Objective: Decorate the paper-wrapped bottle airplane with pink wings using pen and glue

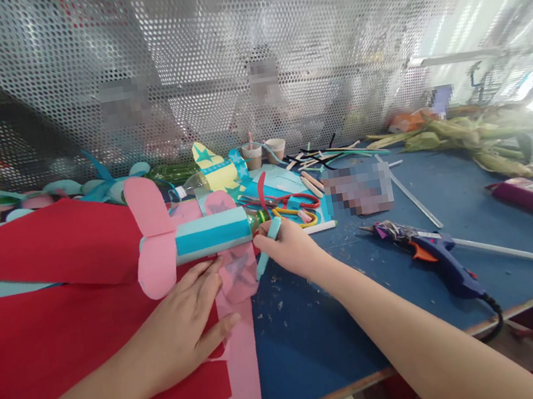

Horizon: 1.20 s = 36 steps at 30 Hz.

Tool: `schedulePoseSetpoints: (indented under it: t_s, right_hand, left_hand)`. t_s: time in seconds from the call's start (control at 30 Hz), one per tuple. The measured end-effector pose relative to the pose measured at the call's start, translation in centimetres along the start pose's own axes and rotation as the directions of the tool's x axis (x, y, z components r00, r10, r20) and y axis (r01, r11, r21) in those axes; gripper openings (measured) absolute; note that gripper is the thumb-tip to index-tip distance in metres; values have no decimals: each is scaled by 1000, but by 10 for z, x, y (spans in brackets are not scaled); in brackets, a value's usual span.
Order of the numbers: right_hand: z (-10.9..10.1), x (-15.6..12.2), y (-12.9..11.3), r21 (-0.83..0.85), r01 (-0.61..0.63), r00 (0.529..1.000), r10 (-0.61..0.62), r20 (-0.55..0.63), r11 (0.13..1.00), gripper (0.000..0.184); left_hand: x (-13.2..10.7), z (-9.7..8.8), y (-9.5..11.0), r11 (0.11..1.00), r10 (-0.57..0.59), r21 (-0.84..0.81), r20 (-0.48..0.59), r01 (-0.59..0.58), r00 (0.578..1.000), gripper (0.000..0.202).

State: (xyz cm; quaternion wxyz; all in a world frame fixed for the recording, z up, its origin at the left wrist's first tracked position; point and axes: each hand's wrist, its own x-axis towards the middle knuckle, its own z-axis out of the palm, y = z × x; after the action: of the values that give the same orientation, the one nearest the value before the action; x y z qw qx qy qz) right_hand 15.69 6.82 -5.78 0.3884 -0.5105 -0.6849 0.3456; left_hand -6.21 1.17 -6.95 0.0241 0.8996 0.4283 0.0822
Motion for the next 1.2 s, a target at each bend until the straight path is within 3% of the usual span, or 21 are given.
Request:
schedulePoseSetpoints:
  t_s: [0.27, 0.5, 0.63, 0.77, 0.9, 1.03, 1.2]
  right_hand:
    - [-1, -1, -3, 34, -19, 997, 22, -75, 999, 27]
    - [2, -3, -4, 47, -18, 999, 16, 50, 999, 28]
    - [2, -2, -3, 40, -3, 1000, 4, -4, 999, 28]
    - [2, -3, -4, 34, 10, 998, -12, 58, 999, 27]
    - [2, -3, -4, 6, 11, 1000, -11, 6, 1000, 28]
    - [3, -3, -3, 20, 23, 998, -24, 63, 1000, 27]
    - [3, -3, -4, 1, 13, 1000, -13, 0, 1000, 28]
  left_hand:
    - [-4, 18, -7, 1000, 26, 7, -125, -26, 992, 69]
    - [-3, 12, -5, 1000, 27, 4, -98, -27, 995, 67]
    - [-2, 11, -4, 1000, 25, 2, -89, -25, 996, 67]
    - [-3, 14, -6, 999, 34, 16, -113, -33, 993, 65]
    - [-3, 15, -7, 999, 33, 16, -120, -32, 992, 64]
    - [-3, 15, -7, 999, 27, 26, -122, -24, 992, 64]
    - [-3, 15, -7, 999, 35, 22, -113, -33, 993, 64]
